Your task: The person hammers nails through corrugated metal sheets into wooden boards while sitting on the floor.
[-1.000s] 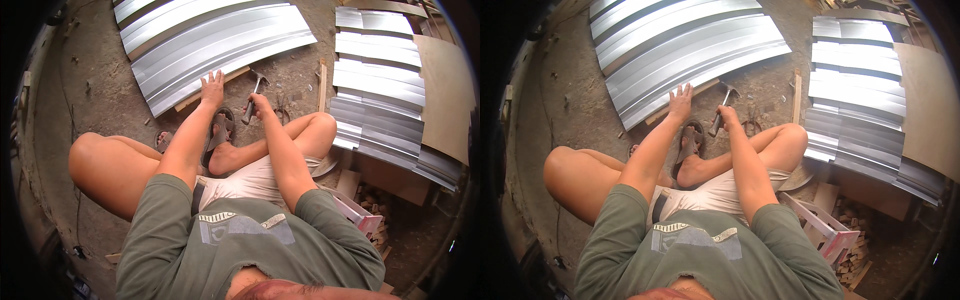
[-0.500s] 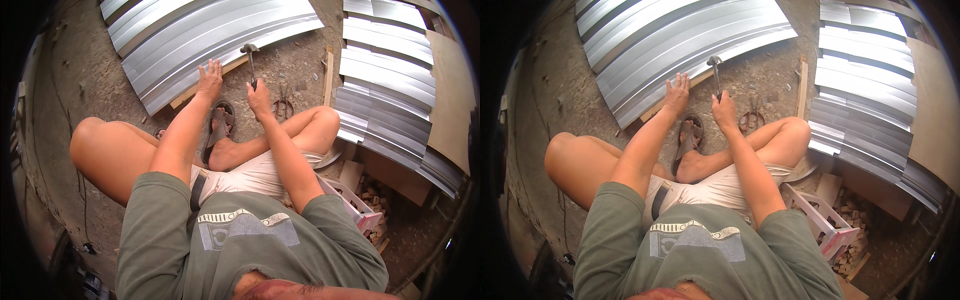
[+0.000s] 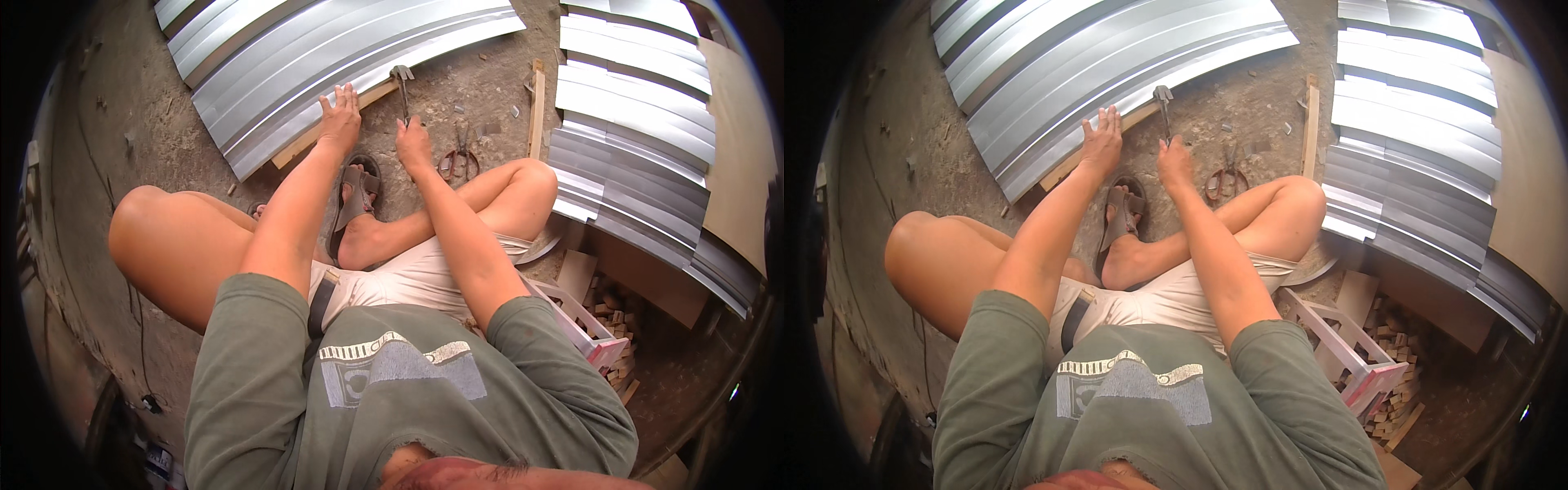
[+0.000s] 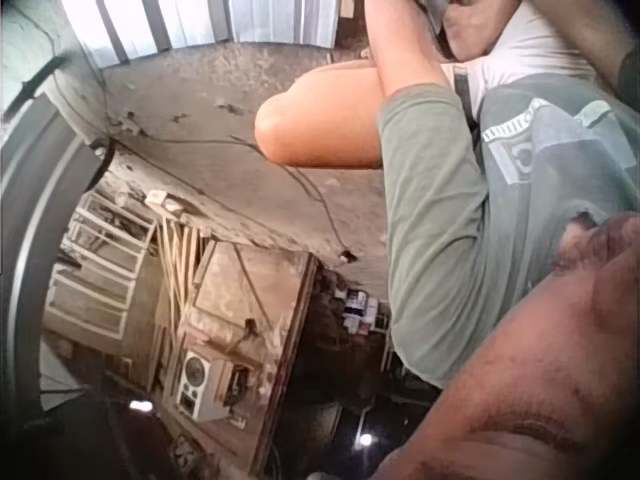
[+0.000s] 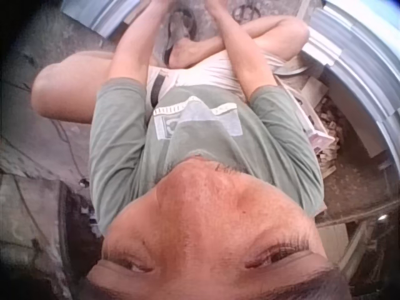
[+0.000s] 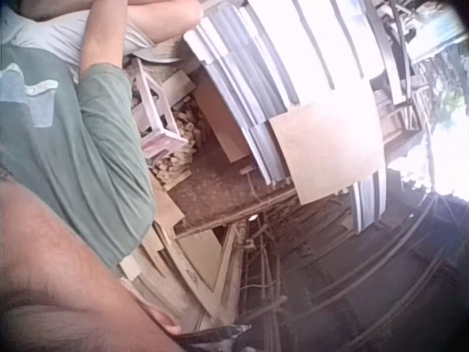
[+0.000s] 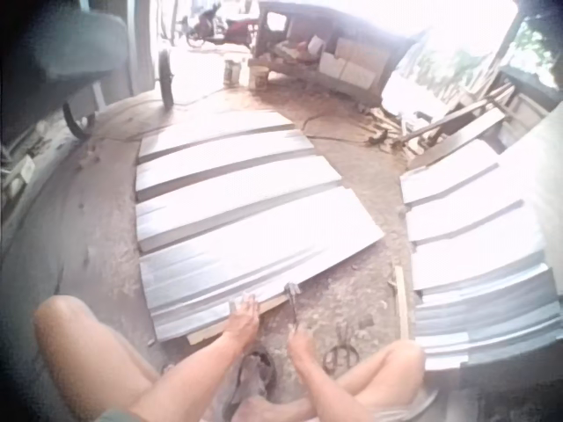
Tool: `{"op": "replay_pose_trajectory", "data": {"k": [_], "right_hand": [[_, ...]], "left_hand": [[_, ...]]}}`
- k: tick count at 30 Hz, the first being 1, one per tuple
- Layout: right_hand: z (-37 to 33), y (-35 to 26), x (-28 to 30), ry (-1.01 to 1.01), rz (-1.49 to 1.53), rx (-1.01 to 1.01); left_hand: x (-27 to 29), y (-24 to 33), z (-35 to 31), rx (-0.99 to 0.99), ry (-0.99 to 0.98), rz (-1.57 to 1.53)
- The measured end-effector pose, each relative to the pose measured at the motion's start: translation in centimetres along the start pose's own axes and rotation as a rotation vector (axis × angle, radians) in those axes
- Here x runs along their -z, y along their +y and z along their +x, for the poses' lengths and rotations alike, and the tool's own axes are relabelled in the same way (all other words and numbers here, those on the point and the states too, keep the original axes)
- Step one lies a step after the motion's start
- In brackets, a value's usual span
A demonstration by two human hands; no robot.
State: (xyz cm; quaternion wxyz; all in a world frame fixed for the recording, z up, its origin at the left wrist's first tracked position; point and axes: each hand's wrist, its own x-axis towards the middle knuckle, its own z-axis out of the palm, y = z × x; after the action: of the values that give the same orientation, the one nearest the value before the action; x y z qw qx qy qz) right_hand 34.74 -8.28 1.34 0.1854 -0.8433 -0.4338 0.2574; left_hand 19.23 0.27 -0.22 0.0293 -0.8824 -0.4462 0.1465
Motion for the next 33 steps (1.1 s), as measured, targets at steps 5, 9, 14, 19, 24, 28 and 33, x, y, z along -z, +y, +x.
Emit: {"op": "replay_pose_trajectory", "data": {"k": [5,9,14,19,24,28,33], "right_hand": [[-0.7,0.1,0.3,-0.015,-0.045,0.052],[-0.2,0.7,0.0,0.025,-0.014,0.045],[-1.2,-1.4,0.9,-0.043,-0.052,0.035],[-0.6,-2.6,1.4,-0.083,-0.101,0.077],[-1.8,-2.2,1.5,-0.122,-0.148,0.039],[-1.4,-3.9,2.3,-0.124,-0.133,0.109],[-1.3,-0.5,0.7,-0.13,-0.153,0.067]], "left_hand": [[0.1,-0.1,-0.7,-0.002,-0.001,0.003],[0.7,0.3,0.4,0.01,0.041,-0.011],[0.1,0.4,-0.5,0.002,-0.014,0.08],[-0.5,-0.2,0.1,0.032,-0.019,-0.005],[-0.7,0.7,-0.5,0.018,0.001,-0.041],[-0.5,-0.2,-0.2,0.039,0.002,-0.041],[0.8,-0.1,0.4,0.017,0.058,-0.071]]}}
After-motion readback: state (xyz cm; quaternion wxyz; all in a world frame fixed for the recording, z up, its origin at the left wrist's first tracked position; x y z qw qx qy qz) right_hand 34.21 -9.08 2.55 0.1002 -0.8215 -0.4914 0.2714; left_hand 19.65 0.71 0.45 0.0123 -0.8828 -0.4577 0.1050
